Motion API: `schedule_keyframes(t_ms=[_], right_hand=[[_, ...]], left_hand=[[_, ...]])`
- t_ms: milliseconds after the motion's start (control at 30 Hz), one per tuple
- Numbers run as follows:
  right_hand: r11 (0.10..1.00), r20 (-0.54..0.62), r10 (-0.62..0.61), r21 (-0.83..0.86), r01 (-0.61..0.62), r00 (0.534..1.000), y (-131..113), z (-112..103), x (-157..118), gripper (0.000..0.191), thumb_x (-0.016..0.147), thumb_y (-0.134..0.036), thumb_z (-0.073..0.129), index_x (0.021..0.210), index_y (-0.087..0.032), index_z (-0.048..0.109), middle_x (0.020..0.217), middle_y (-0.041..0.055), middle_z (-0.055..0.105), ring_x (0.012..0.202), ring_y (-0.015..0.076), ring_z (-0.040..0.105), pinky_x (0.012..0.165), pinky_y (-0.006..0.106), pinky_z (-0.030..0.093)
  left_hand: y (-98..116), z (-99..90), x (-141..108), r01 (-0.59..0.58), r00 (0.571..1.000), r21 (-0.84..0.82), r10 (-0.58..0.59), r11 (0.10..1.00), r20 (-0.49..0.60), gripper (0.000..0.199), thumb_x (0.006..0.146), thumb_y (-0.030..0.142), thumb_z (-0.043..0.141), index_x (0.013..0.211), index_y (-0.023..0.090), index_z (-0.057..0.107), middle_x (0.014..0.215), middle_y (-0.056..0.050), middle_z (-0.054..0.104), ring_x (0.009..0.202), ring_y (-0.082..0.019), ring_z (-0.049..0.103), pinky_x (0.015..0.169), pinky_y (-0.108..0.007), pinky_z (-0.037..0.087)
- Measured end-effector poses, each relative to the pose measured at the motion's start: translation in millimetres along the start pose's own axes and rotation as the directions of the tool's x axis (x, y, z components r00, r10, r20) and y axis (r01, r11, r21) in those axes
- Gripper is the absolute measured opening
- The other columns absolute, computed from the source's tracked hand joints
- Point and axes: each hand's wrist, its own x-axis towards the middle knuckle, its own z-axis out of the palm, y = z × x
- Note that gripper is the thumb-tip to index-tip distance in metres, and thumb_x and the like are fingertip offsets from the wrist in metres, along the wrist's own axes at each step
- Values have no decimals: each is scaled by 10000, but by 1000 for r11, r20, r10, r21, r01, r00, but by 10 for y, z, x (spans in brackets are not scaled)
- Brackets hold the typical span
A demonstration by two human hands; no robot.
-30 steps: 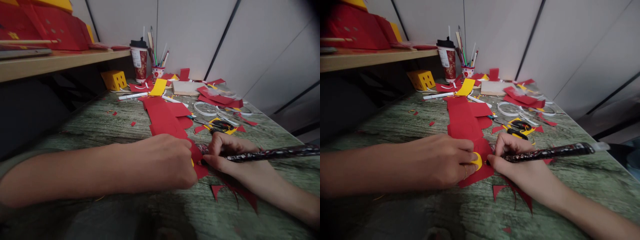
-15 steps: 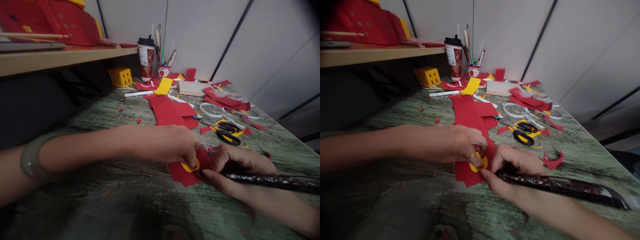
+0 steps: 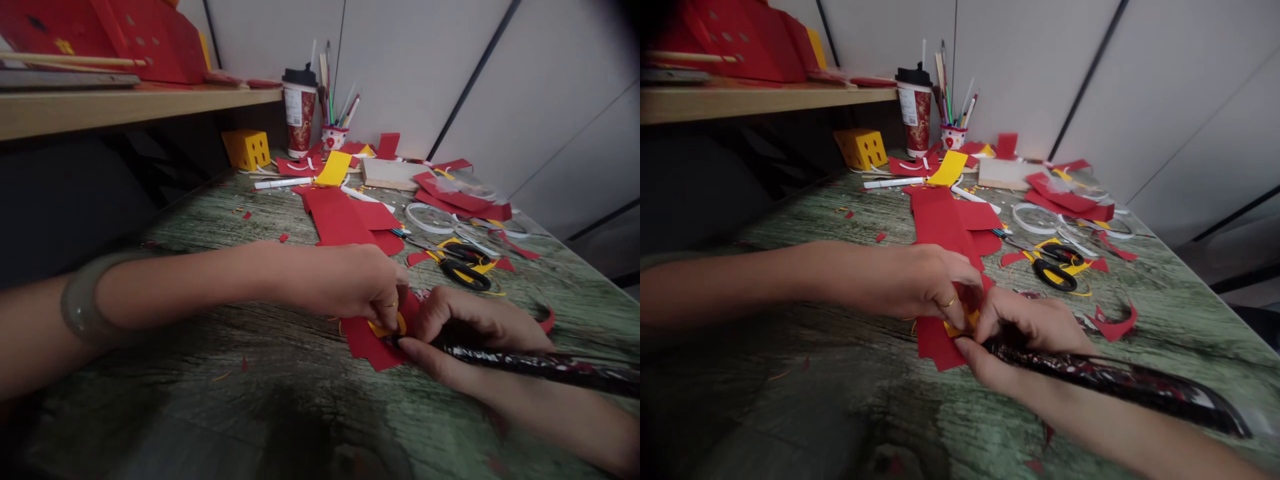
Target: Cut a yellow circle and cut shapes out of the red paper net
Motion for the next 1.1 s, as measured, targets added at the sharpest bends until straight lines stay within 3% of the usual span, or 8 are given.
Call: schedule_keyframes(t_ms=[233,433,833,1100], right_hand=[[1000,0,2,-14,-2,1000,-1,0,18,195,682,-226,577,531,-196,458,464,-39,521,392,79,438,362,184,336],[1000,46,6,3,-6,999,-11,-9,7,179,704,-226,547,555,-199,453,490,-38,514,413,86,436,368,189,326],[999,-69,50,18,-48,996,-23,21,-15,221,645,-185,541,489,-203,386,427,-70,380,382,61,314,342,178,232],[992,-76,120,45,-117,990,-33,-5,-23,210,648,-203,537,493,-206,396,435,-56,419,395,75,339,344,186,243]], left_hand=[[15,-6,7,25,1000,-46,-24,999,18,252,754,60,513,807,257,662,940,9,597,830,-101,541,741,-186,397],[40,-28,1,31,999,-77,-30,997,23,219,757,56,506,798,200,665,946,-24,602,841,-112,546,755,-196,405],[33,-17,-12,14,1000,-62,-14,998,9,189,761,77,508,761,197,655,929,-9,597,823,-108,537,719,-185,386],[13,-8,-13,28,1000,-32,-28,999,7,193,770,94,509,774,217,658,911,-1,594,799,-91,536,695,-174,376]])
